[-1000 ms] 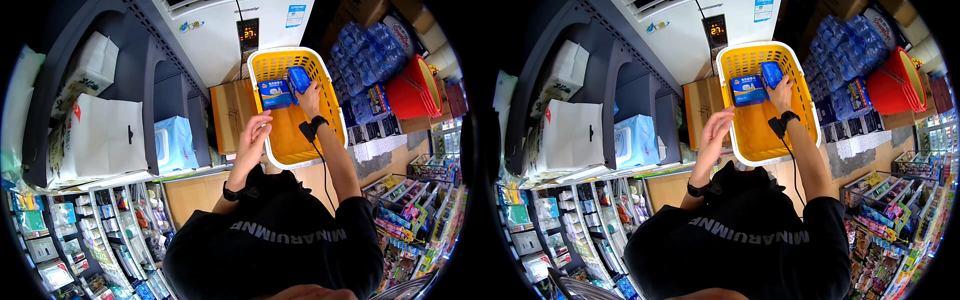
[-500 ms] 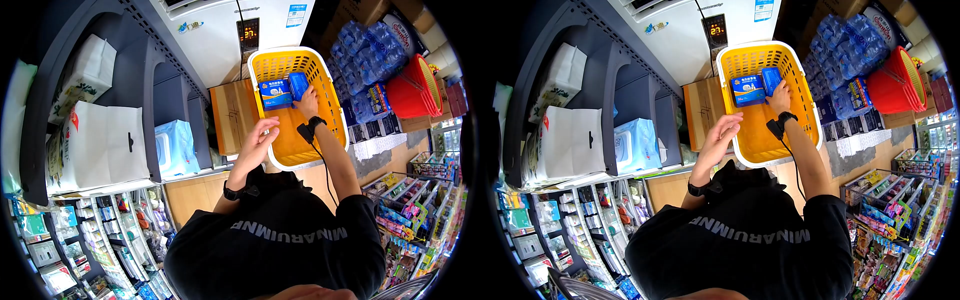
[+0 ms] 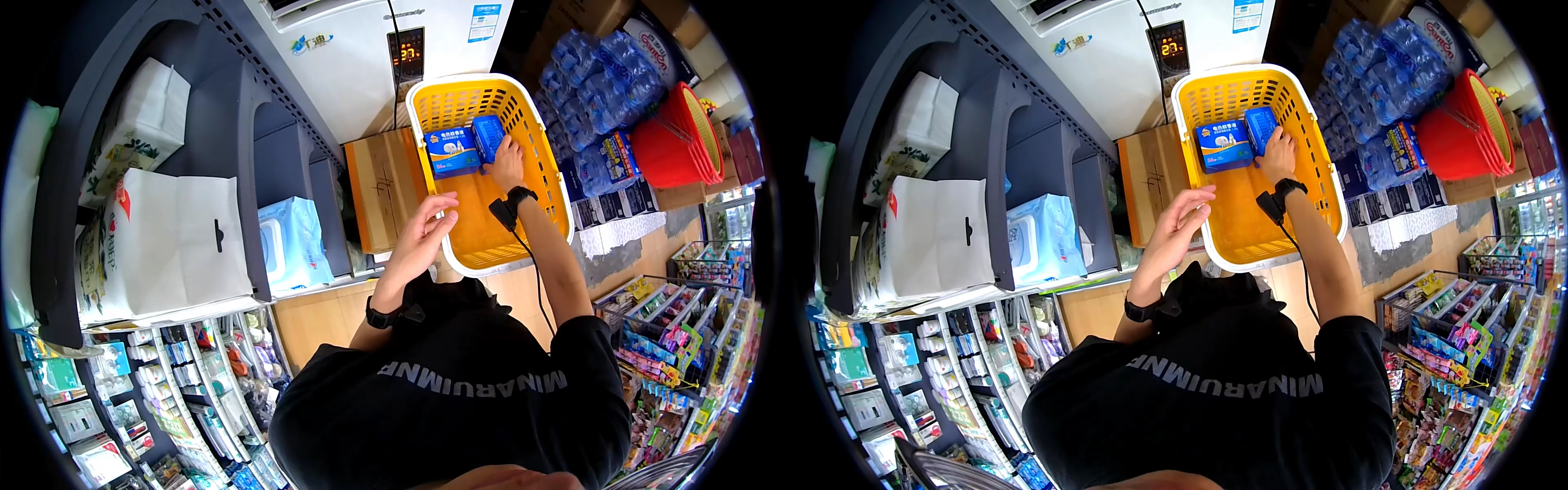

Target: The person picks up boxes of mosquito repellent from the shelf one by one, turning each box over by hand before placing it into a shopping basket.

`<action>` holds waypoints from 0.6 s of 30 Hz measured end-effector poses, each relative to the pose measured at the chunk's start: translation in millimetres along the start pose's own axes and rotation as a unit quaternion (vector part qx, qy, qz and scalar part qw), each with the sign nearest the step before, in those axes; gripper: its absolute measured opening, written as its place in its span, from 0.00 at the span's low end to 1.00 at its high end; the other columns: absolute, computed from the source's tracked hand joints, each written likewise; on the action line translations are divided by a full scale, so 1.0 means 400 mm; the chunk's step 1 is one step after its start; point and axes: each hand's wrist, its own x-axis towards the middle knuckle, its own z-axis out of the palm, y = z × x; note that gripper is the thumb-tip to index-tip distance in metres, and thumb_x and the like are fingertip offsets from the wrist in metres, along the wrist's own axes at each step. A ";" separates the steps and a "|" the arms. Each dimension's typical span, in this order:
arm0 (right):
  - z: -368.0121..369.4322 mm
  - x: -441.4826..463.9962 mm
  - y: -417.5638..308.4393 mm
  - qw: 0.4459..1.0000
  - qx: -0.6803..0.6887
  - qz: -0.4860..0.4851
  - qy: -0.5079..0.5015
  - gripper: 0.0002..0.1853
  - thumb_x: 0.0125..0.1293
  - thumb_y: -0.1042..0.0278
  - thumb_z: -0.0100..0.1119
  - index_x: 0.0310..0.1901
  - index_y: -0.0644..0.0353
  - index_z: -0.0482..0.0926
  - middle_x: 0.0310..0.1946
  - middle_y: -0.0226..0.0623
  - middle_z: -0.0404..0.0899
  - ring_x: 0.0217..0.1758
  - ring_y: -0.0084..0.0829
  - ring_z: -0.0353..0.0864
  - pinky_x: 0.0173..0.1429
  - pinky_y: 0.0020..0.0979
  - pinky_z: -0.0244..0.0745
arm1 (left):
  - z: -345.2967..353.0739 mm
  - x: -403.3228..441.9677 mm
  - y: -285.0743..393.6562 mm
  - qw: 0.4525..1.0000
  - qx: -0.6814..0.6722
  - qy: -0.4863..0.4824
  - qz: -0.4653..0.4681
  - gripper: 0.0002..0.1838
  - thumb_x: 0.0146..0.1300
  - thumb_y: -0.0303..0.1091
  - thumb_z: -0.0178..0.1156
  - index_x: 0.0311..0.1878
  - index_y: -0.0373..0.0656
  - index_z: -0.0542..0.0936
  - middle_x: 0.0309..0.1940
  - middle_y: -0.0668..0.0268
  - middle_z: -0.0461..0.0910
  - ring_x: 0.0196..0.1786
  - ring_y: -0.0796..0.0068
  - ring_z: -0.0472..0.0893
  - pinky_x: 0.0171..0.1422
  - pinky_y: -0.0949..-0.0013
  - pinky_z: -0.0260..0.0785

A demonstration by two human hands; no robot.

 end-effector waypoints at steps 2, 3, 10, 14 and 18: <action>-0.009 0.006 -0.002 1.000 -0.007 0.007 -0.007 0.46 0.47 0.65 0.83 0.63 0.64 0.61 0.60 0.59 0.70 0.65 0.59 0.70 0.68 0.52 0.70 | -0.002 0.002 0.002 1.000 -0.004 -0.001 0.005 0.13 0.77 0.36 0.56 0.59 0.42 0.75 0.70 0.56 0.71 0.70 0.64 0.73 0.72 0.61 0.67; -0.016 0.009 -0.001 1.000 -0.014 0.013 -0.016 0.47 0.46 0.63 0.83 0.64 0.64 0.61 0.60 0.59 0.70 0.66 0.59 0.69 0.68 0.52 0.69 | -0.002 0.001 0.005 1.000 -0.004 -0.003 0.005 0.13 0.77 0.36 0.56 0.59 0.42 0.75 0.70 0.56 0.71 0.70 0.64 0.73 0.72 0.61 0.67; -0.130 -0.001 -0.012 0.995 -0.033 0.035 -0.082 0.46 0.50 0.55 0.79 0.66 0.66 0.66 0.61 0.63 0.69 0.68 0.61 0.68 0.70 0.53 0.69 | 0.011 0.005 0.013 0.999 -0.023 -0.002 0.030 0.12 0.77 0.35 0.56 0.58 0.42 0.75 0.70 0.56 0.72 0.70 0.66 0.73 0.74 0.61 0.65; -0.229 -0.032 -0.004 0.996 0.092 -0.008 -0.020 0.38 0.57 0.52 0.74 0.64 0.68 0.71 0.57 0.65 0.75 0.60 0.58 0.79 0.63 0.50 0.76 | 0.030 0.003 0.024 0.998 -0.022 -0.006 0.066 0.12 0.77 0.33 0.55 0.59 0.41 0.76 0.70 0.56 0.73 0.71 0.67 0.72 0.75 0.60 0.63; -0.409 -0.167 -0.031 0.963 0.264 -0.048 0.030 0.29 0.65 0.59 0.69 0.62 0.67 0.73 0.57 0.52 0.81 0.56 0.46 0.84 0.60 0.42 0.79 | 0.066 -0.004 0.035 0.996 -0.023 -0.033 0.079 0.13 0.77 0.32 0.55 0.61 0.41 0.75 0.70 0.56 0.72 0.72 0.66 0.71 0.75 0.60 0.62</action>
